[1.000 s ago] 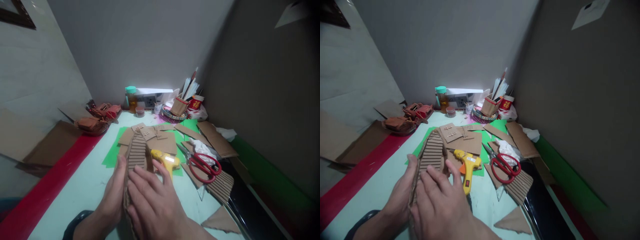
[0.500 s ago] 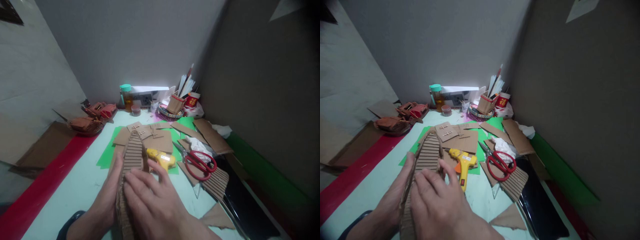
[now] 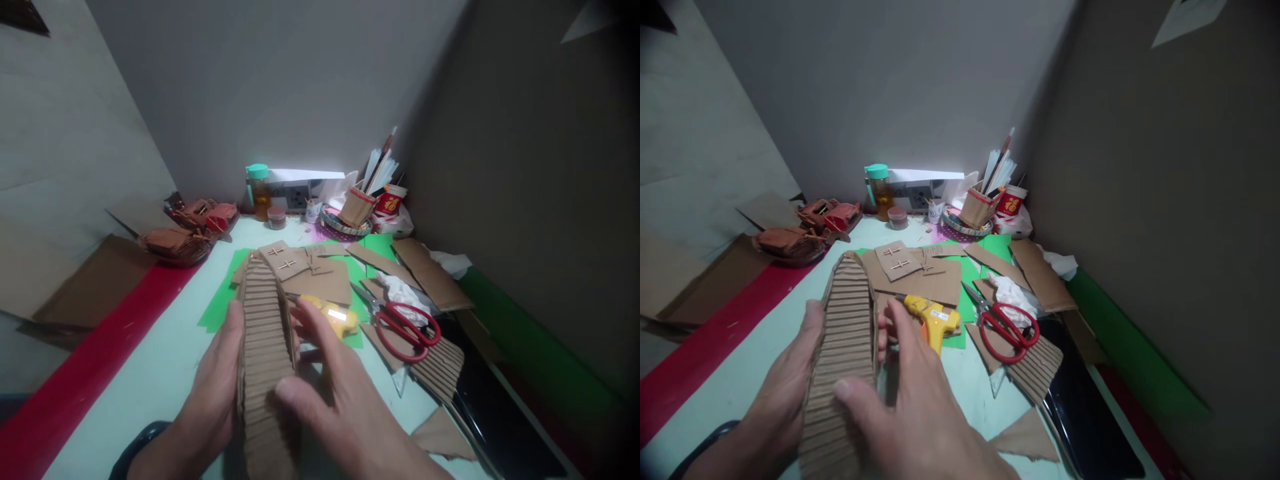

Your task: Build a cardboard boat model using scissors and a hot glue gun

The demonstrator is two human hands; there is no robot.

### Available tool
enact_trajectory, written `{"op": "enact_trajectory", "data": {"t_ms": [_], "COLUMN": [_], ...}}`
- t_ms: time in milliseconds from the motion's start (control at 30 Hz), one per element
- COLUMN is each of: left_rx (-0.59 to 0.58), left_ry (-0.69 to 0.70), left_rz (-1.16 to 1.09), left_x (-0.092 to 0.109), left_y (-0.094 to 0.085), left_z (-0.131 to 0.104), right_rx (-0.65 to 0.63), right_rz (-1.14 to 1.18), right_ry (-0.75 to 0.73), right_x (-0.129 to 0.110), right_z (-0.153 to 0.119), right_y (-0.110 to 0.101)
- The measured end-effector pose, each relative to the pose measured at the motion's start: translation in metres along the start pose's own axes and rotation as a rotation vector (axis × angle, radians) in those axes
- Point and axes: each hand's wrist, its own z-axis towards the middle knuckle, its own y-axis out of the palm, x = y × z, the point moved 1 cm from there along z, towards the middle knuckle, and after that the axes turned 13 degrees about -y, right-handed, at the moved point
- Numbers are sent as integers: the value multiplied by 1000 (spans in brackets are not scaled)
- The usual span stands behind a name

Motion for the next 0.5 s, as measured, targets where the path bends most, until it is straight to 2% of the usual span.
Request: {"op": "enact_trajectory", "data": {"t_ms": [133,267,367,500], "left_rx": [151,232,174,60], "left_ry": [194,288,345,280], "left_rz": [209,259,270,172], "left_x": [4,5,3,-3], "left_y": [6,12,13,8], "left_z": [-8,-11,-8,0], "right_rx": [46,80,121,27], "right_rz": [-157,-286,-339,-356], "right_ry": [-126,-247,-261,-273], "right_x": [5,6,6,4], "right_z": [-9,-13,-14,-11], "right_y": [17,30,32,24]}}
